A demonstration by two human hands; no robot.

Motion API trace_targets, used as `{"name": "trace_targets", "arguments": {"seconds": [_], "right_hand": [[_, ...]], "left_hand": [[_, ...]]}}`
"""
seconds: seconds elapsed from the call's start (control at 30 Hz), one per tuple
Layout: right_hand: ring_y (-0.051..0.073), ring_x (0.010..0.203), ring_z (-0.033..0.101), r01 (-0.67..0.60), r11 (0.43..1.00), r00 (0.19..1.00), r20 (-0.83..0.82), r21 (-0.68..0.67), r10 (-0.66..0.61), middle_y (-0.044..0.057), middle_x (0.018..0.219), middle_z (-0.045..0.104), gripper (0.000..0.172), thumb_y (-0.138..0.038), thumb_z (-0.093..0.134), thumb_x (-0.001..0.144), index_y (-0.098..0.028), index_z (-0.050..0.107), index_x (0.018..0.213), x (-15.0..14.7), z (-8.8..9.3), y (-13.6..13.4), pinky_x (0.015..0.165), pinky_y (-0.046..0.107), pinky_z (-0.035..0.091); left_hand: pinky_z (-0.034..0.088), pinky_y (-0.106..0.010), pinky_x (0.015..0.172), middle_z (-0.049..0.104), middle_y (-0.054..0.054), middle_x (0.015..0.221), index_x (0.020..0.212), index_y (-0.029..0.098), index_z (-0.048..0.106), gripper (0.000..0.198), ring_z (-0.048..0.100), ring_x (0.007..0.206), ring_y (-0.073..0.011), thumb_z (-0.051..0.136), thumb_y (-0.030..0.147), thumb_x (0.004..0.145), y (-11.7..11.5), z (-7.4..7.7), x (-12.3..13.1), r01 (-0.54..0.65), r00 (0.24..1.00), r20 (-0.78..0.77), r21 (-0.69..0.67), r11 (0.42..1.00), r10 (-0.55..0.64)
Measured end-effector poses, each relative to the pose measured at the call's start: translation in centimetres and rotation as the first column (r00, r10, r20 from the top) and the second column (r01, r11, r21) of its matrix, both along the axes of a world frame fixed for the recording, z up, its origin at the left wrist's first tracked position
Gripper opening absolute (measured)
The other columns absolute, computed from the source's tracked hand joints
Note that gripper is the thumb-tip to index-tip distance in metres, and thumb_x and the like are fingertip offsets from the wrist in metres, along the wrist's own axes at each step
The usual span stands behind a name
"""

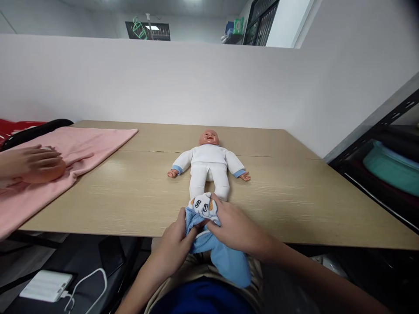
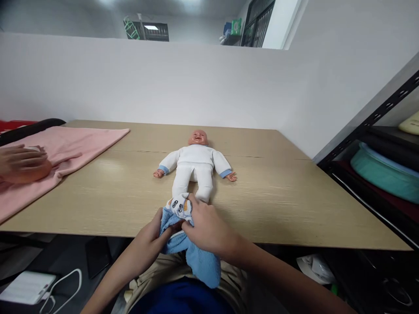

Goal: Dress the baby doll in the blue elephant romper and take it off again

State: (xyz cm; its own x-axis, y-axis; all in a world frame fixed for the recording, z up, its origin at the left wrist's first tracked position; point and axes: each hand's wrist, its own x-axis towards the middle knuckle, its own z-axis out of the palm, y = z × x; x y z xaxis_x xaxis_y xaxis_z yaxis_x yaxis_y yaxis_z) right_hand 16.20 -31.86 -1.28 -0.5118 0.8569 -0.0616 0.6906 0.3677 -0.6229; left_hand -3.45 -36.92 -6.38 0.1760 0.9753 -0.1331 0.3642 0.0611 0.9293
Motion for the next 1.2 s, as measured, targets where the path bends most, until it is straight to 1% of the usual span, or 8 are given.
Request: {"name": "trace_targets", "arguments": {"seconds": [0.13,0.27,0.43,0.63,0.8,0.97,1.1,1.2], "right_hand": [[0.033,0.124,0.07,-0.029,0.998,0.996,0.084,0.051,0.024,0.016,0.134,0.073,0.042,-0.015,0.063,0.091,-0.019,0.063,0.133,-0.4,-1.2,0.5,0.107,0.044,0.052],[0.033,0.119,0.071,-0.043,0.997,0.989,0.142,0.06,0.034,0.016,0.131,0.074,0.036,-0.014,0.061,0.09,-0.018,0.064,0.126,-0.5,-1.9,0.6,0.104,0.045,0.052],[0.033,0.119,0.071,-0.025,0.999,0.998,0.058,0.023,0.023,0.014,0.128,0.075,0.037,-0.012,0.062,0.088,-0.019,0.062,0.125,-0.1,-2.4,1.1,0.101,0.044,0.052],[0.033,0.111,0.073,0.035,0.999,0.999,0.018,-0.026,-0.034,0.013,0.122,0.078,0.058,-0.012,0.068,0.083,-0.019,0.056,0.14,0.5,-2.3,0.8,0.09,0.041,0.051],[0.031,0.104,0.075,0.053,0.999,0.995,-0.081,0.008,-0.052,0.011,0.118,0.078,0.045,-0.015,0.069,0.086,-0.02,0.062,0.13,0.7,-3.1,0.8,0.082,0.037,0.049],[0.024,0.093,0.075,0.06,0.998,0.956,-0.287,-0.016,-0.062,0.006,0.108,0.08,0.035,-0.015,0.072,0.087,-0.021,0.065,0.12,1.1,-3.8,1.8,0.079,0.032,0.051],[0.026,0.101,0.072,0.029,0.991,0.968,-0.252,0.128,0.004,0.008,0.112,0.079,0.026,-0.015,0.073,0.086,-0.021,0.07,0.112,1.5,-3.6,3.3,0.087,0.036,0.054],[0.029,0.109,0.071,-0.031,0.984,0.962,-0.262,0.175,0.077,0.009,0.113,0.079,0.025,-0.019,0.078,0.085,-0.022,0.074,0.11,1.8,-3.2,5.3,0.098,0.043,0.055]], "left_hand": [[0.049,-0.042,0.089,0.079,-0.014,0.114,0.12,0.023,0.05,0.02,0.073,0.107,-0.036,0.047,0.038,0.107,0.4,-0.9,0.0,-0.014,0.97,-0.241,0.025,1.0,0.02],[0.048,-0.04,0.087,0.079,-0.012,0.107,0.114,0.024,0.055,0.012,0.073,0.102,-0.0339,0.047,0.03,0.106,1.2,-0.9,-0.2,0.009,0.944,-0.331,0.085,0.996,0.019],[0.049,-0.046,0.094,0.068,-0.017,0.129,0.121,0.023,0.063,0.025,0.069,0.112,-0.036,0.047,0.025,0.103,1.6,-1.8,-1.0,-0.008,0.895,-0.433,0.23,0.973,0.11],[0.05,-0.048,0.102,0.07,-0.015,0.122,0.128,0.019,0.055,0.031,0.065,0.117,-0.0344,0.054,0.026,0.098,1.5,-2.8,-1.2,-0.033,0.993,-0.107,0.197,0.98,0.055],[0.047,-0.042,0.113,0.068,-0.011,0.131,0.136,0.02,0.053,0.037,0.062,0.127,-0.0278,0.058,0.025,0.1,2.1,-4.1,-1.3,-0.123,0.977,0.199,0.231,0.965,0.077],[0.045,-0.044,0.121,0.066,-0.013,0.148,0.146,0.021,0.056,0.047,0.059,0.141,-0.0303,0.062,0.023,0.1,3.4,-4.5,-2.2,-0.115,0.979,0.194,0.292,0.95,0.059],[0.049,-0.045,0.115,0.074,-0.013,0.131,0.128,0.018,0.07,0.03,0.066,0.125,-0.0302,0.058,0.023,0.101,5.4,-3.6,-3.4,-0.043,0.995,0.1,0.352,0.935,0.009],[0.046,-0.043,0.118,0.071,-0.013,0.135,0.125,0.018,0.073,0.028,0.063,0.131,-0.0301,0.06,0.022,0.1,7.4,-2.5,-4.5,0.034,0.99,0.116,0.351,0.936,-0.08]]}}
